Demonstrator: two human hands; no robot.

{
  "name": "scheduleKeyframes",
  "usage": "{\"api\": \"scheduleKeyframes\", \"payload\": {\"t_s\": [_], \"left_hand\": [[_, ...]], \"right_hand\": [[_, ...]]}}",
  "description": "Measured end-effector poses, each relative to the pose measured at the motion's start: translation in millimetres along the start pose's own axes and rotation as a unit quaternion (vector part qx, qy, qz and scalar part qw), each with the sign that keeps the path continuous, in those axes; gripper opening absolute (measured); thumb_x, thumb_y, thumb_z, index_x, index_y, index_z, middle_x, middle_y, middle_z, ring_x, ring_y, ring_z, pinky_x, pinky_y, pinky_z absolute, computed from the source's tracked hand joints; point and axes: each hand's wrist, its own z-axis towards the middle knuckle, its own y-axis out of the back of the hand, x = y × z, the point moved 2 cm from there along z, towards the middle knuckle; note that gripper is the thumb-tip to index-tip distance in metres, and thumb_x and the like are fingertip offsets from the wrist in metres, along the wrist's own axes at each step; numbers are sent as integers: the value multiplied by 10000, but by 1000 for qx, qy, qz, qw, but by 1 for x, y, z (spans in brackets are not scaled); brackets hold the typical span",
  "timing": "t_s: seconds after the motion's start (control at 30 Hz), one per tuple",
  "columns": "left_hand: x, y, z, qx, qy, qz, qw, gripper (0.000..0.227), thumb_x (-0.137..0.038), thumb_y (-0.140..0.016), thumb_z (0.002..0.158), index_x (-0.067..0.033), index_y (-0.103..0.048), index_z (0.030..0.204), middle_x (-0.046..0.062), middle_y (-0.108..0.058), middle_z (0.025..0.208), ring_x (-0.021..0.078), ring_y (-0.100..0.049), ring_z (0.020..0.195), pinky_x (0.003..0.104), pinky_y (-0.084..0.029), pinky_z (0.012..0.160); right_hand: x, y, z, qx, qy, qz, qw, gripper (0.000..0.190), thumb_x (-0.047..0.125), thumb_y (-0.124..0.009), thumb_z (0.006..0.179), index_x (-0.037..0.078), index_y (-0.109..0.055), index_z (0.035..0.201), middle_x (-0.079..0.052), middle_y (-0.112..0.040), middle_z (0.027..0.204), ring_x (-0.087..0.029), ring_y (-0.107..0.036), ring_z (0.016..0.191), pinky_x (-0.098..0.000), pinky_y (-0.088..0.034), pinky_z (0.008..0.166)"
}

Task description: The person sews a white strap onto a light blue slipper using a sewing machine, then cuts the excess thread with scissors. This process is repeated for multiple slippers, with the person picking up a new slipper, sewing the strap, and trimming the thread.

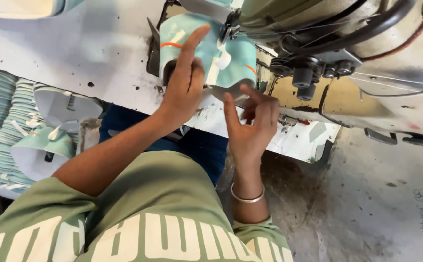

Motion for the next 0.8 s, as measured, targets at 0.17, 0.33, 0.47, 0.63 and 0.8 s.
{"api": "scheduleKeyframes", "payload": {"t_s": [0.17, 0.33, 0.47, 0.63, 0.8], "left_hand": [[-12, 1, -2, 27, -38, 26, 999, 579, 93, -378, 1115, -170, -286, 1623, 61, -347, 1649, 160, -489, 1193, 280, -438, 1055], [-33, 10, 5, 70, 118, -12, 990, 582, 36, -373, 1072, -175, -322, 1611, 145, -503, 1417, 150, -503, 1033, 269, -439, 944], [-12, 16, 10, 67, 66, -19, 995, 514, 10, -374, 1110, -145, -377, 1600, 95, -546, 1436, 105, -533, 1095, 232, -457, 986], [-2, 16, 16, 73, 133, -203, 967, 442, -53, -380, 1141, -79, -424, 1580, -9, -482, 1594, 79, -551, 991, 227, -494, 956], [0, 15, 18, 49, 190, -260, 945, 447, -63, -405, 1138, -70, -449, 1583, -12, -501, 1568, 65, -540, 990, 231, -489, 944]], "right_hand": [[31, -5, 27, 189, -210, 242, 928, 601, 125, -781, 950, 5, -497, 1466, -4, -666, 728, -19, -508, 541, -175, -374, 459], [24, -17, 27, 271, -299, 410, 818, 627, 175, -678, 1016, -20, -421, 1554, -34, -692, 702, -56, -484, 402, -199, -286, 362], [15, -32, -3, 270, -326, 399, 813, 660, 150, -672, 994, 4, -362, 1558, -20, -662, 637, -46, -486, 384, -187, -319, 356], [2, -57, -22, 231, -221, 258, 912, 701, 85, -713, 999, 21, -298, 1559, -13, -637, 629, -71, -568, 515, -196, -436, 495], [-2, -68, -29, 204, -212, 322, 900, 740, 64, -706, 996, 29, -252, 1578, -17, -631, 643, -85, -595, 529, -213, -469, 507]]}}
